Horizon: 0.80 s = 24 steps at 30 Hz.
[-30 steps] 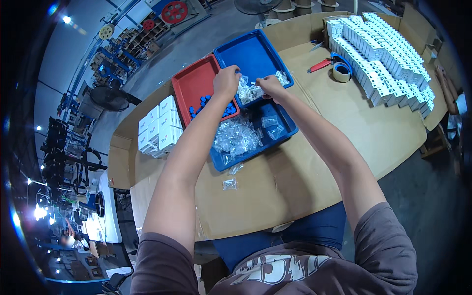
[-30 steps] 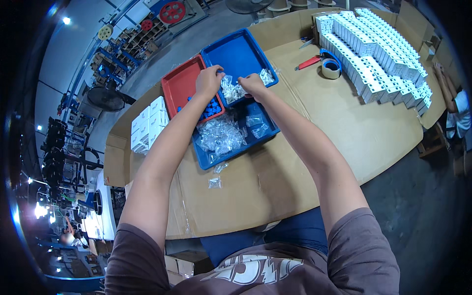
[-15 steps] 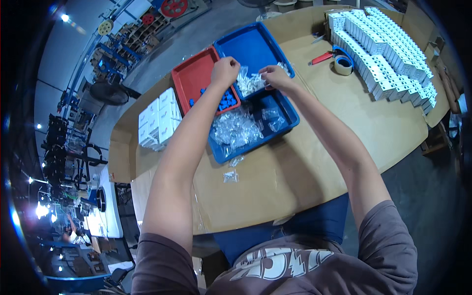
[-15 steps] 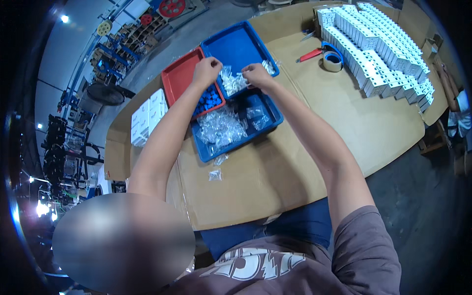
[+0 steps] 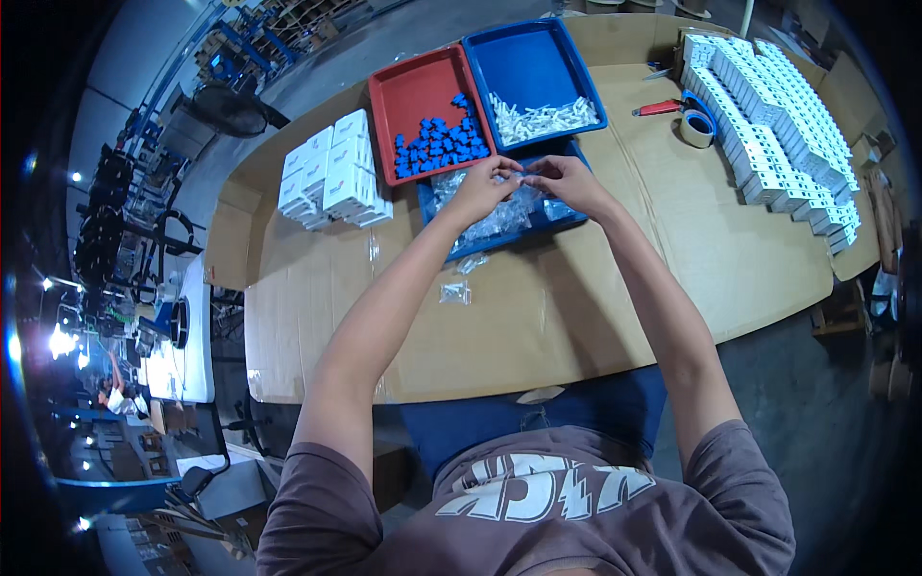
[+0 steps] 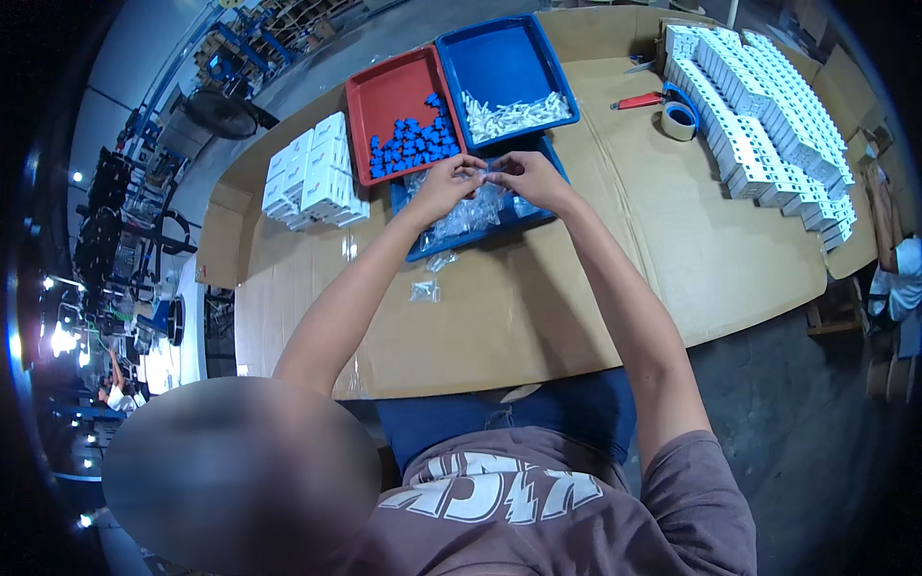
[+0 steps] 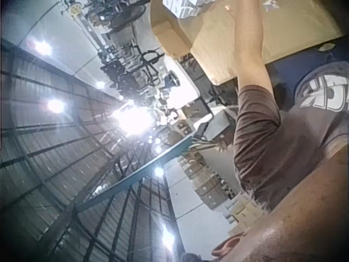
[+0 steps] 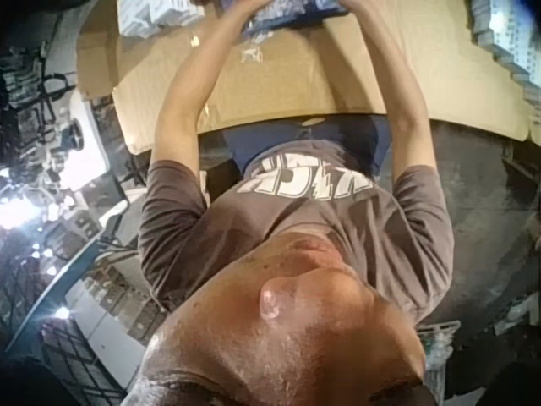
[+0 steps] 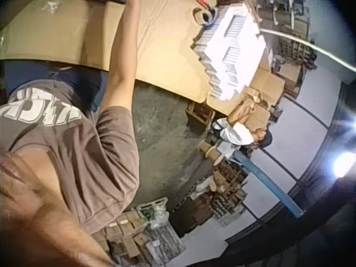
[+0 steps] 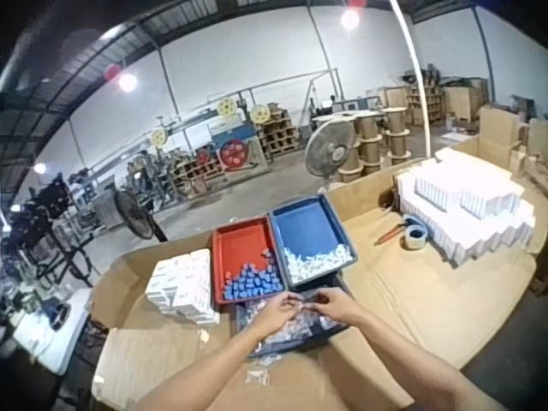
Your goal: Packing small white boxes with components and organizing them on a factory table.
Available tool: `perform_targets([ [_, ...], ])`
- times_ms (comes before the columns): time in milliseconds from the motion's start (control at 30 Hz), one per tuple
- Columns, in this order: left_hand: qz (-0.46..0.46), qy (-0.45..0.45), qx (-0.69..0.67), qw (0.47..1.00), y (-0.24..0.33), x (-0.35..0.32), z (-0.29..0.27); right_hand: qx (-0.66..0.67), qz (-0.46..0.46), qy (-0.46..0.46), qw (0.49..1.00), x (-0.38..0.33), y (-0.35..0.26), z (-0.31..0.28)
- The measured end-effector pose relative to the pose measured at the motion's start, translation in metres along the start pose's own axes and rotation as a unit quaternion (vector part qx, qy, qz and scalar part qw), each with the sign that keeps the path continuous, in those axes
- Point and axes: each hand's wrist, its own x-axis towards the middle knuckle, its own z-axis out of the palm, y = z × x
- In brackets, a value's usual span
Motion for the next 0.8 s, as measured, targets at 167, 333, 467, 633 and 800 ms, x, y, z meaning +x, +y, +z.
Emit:
perform_targets([
  [167, 0.002, 0.054, -0.004, 0.999, 0.0, -0.027, -0.009, 0.035, 0.022, -0.029, 0.999, -0.002, 0.001, 0.012],
  [333, -0.024, 0.189, 0.048, 0.98, 0.009, -0.067, -0.025, -0.009, -0.012, 0.02, 1.0, 0.002, 0.001, 0.017],
  [467, 0.143, 0.138, 0.12, 0.973, 0.082, -0.143, -0.001, -0.307, -0.136, 0.184, 0.924, -0.019, 0.005, 0.021],
  [633, 0.328, -0.001, 0.225, 0.918, 0.209, -0.289, 0.016, -0.261, 0.037, -0.041, 0.964, -0.075, -0.017, 0.104],
  [800, 0.383, 0.076, 0.153, 0.908, 0.273, -0.329, 0.05, -0.196, 0.062, 0.119, 0.971, -0.092, 0.05, 0.166],
])
